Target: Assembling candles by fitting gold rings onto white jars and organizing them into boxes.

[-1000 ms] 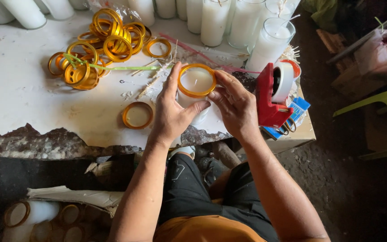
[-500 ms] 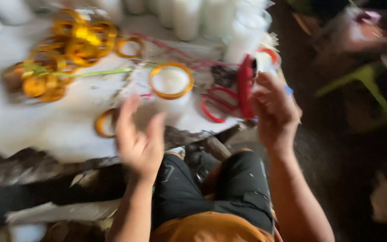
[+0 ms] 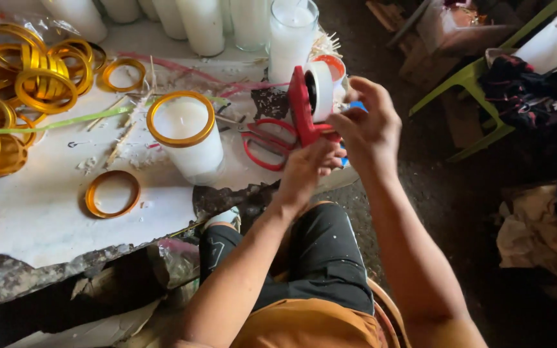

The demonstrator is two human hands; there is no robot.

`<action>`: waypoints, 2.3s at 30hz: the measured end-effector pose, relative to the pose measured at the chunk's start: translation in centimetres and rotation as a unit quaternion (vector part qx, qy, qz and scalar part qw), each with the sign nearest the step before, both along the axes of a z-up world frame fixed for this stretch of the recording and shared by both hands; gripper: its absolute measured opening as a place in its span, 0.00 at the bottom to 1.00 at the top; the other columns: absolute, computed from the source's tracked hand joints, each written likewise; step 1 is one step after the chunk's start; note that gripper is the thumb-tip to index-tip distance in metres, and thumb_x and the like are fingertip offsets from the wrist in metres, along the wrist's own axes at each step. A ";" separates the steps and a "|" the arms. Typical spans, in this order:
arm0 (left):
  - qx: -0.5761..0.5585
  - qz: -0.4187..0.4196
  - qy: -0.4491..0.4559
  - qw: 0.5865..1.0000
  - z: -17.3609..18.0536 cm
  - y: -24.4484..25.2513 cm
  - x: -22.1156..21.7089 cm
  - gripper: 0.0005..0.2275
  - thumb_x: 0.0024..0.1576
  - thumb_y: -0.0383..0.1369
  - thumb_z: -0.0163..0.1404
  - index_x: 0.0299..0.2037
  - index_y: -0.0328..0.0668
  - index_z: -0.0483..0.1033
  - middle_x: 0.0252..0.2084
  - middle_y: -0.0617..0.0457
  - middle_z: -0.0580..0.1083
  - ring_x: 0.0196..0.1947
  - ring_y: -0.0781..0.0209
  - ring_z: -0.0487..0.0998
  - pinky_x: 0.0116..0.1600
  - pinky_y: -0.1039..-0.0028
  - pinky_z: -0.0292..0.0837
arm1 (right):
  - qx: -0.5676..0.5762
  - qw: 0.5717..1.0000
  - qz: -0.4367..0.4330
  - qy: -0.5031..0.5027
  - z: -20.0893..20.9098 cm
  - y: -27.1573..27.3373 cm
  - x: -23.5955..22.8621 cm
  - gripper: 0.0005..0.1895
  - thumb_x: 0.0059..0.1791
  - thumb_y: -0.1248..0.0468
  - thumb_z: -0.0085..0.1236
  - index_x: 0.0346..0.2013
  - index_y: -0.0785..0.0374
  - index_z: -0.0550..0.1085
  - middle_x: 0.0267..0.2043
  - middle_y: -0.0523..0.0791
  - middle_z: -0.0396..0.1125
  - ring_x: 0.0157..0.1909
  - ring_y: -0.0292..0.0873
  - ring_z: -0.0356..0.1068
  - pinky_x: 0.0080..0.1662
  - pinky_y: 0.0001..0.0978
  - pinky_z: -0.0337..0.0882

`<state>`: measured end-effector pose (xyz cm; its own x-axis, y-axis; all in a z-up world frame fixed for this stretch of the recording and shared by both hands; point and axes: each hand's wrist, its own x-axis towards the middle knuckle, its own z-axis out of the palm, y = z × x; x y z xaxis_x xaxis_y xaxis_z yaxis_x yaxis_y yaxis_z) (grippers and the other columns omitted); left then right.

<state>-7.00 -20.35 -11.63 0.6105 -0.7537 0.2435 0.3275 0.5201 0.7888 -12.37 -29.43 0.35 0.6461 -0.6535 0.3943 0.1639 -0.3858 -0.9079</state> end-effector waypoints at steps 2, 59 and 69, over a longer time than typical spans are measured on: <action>0.127 0.006 0.066 0.990 3.4 1.2 -0.4 0.39 0.64 0.62 0.35 0.56 0.23 0.74 0.52 0.30 0.77 0.53 0.45 0.78 0.55 0.60 0.69 | 0.033 0.998 -0.030 -0.038 4.2 4.4 -3.6 0.30 0.44 0.79 0.64 0.60 0.65 0.70 0.42 0.47 0.65 0.40 0.38 0.70 0.42 0.30 0.76; 0.137 0.639 -0.215 0.725 8.0 17.2 10.4 0.08 0.59 0.28 0.57 0.46 0.44 0.72 0.38 0.53 0.79 0.32 0.63 0.81 0.39 0.71 0.76 | -0.415 0.885 0.186 -0.100 2.2 5.1 -0.4 0.11 0.45 0.82 0.66 0.42 0.75 0.79 0.30 0.53 0.73 0.26 0.52 0.71 0.35 0.42 0.72; 0.218 0.554 -0.359 0.719 8.4 14.4 7.1 0.52 0.41 0.35 0.74 0.73 0.30 0.49 0.70 0.24 0.58 0.70 0.20 0.61 0.73 0.39 0.59 | -0.356 0.916 0.172 -0.066 3.2 10.0 -3.0 0.11 0.42 0.73 0.69 0.37 0.63 0.79 0.28 0.45 0.73 0.20 0.42 0.66 0.29 0.33 0.69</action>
